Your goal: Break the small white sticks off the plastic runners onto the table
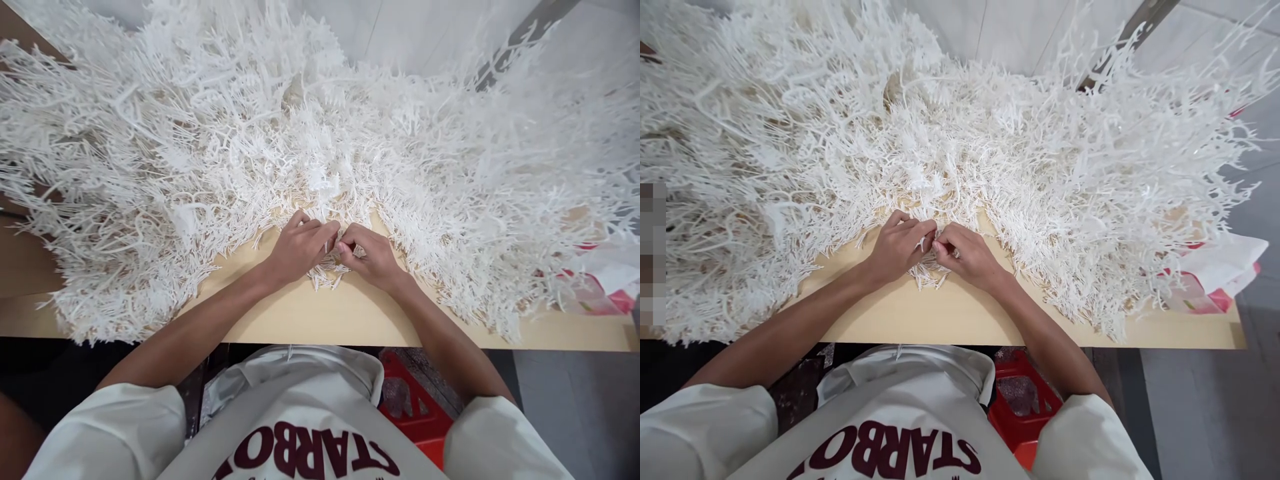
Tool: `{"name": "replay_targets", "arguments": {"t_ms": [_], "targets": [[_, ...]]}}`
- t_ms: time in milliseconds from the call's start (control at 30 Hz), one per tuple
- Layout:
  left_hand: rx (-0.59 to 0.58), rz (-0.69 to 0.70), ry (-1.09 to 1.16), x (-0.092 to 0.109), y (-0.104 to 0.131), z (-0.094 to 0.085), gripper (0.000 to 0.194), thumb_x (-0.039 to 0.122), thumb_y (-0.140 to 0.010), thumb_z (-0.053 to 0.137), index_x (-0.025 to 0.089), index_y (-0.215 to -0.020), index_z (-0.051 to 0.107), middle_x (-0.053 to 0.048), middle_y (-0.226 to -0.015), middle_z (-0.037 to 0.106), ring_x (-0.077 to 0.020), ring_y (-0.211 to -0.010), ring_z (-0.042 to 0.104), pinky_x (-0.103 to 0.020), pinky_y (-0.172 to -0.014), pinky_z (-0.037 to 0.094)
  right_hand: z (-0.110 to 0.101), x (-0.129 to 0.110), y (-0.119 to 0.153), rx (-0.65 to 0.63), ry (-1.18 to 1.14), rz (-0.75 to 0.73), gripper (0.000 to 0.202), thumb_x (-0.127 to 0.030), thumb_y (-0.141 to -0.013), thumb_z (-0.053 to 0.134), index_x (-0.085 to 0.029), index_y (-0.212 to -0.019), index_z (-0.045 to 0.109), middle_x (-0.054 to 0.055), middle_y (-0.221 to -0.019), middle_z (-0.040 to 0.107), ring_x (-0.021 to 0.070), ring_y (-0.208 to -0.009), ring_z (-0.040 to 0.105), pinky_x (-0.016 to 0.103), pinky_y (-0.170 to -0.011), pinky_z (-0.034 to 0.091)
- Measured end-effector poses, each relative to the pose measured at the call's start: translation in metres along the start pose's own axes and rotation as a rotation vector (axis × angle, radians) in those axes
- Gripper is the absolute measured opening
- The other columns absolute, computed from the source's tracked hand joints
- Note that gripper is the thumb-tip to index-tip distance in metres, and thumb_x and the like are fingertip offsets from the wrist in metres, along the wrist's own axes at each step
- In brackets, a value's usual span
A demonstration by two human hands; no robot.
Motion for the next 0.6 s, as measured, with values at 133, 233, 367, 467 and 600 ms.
{"name": "replay_targets", "arguments": {"t_ms": [133, 233, 367, 467, 600], "targets": [[0.038, 0.040, 0.025, -0.001, 0.002, -0.001, 0.013, 0.025, -0.096, 0.039, 0.020, -0.098, 0.051, 0.003, -0.068, 0.064, -0.0100, -0.061, 0.054, -0.029, -0.074, 0.036, 0.000, -0.002, 0.000, -0.004, -0.013, -0.021, 0.012, -0.015, -0.088, 0.053, -0.021, -0.079, 0.048, -0.003, -0.069, 0.052, 0.0075, -0.063, 0.048, 0.021, -0.059, 0.040], [0.017, 0.027, 0.016, -0.003, 0.003, 0.001, 0.018, 0.020, -0.095, 0.037, 0.021, -0.084, 0.051, 0.003, -0.066, 0.063, -0.0104, -0.061, 0.053, -0.029, -0.073, 0.036, 0.001, 0.000, 0.001, 0.035, 0.045, 0.027, 0.017, -0.014, -0.086, 0.053, -0.021, -0.073, 0.046, -0.004, -0.065, 0.050, 0.0074, -0.059, 0.046, 0.021, -0.057, 0.039], [0.089, 0.118, 0.014, -0.001, 0.002, -0.002, 0.012, 0.014, -0.092, 0.042, 0.020, -0.085, 0.050, 0.002, -0.073, 0.067, -0.0109, -0.067, 0.057, -0.028, -0.074, 0.038, 0.001, 0.005, 0.002, 0.082, 0.198, 0.169, 0.016, -0.026, -0.088, 0.054, -0.021, -0.074, 0.049, -0.003, -0.066, 0.051, 0.0094, -0.059, 0.047, 0.023, -0.057, 0.038], [0.181, 0.205, -0.051, 0.003, 0.001, -0.005, 0.007, 0.013, -0.089, 0.049, 0.018, -0.093, 0.051, 0.002, -0.073, 0.068, -0.0108, -0.069, 0.059, -0.027, -0.073, 0.040, 0.001, 0.008, 0.001, 0.004, 0.245, 0.206, 0.015, -0.035, -0.093, 0.051, -0.021, -0.094, 0.055, 0.001, -0.079, 0.058, 0.0117, -0.072, 0.054, 0.024, -0.065, 0.042], [0.199, 0.188, -0.144, 0.004, -0.001, -0.004, 0.004, 0.015, -0.089, 0.051, 0.017, -0.092, 0.051, 0.003, -0.070, 0.066, -0.0102, -0.065, 0.057, -0.027, -0.071, 0.039, -0.002, 0.011, 0.000, -0.076, 0.319, 0.106, 0.021, -0.030, -0.097, 0.042, -0.020, -0.082, 0.054, 0.000, -0.071, 0.056, 0.0121, -0.068, 0.051, 0.025, -0.067, 0.040]]}}
Point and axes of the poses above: each hand's wrist, its own y-axis away from the middle knuckle, its own z-axis out of the palm, x = y × z, the point moved 4 cm from there along -y, towards the middle knuckle
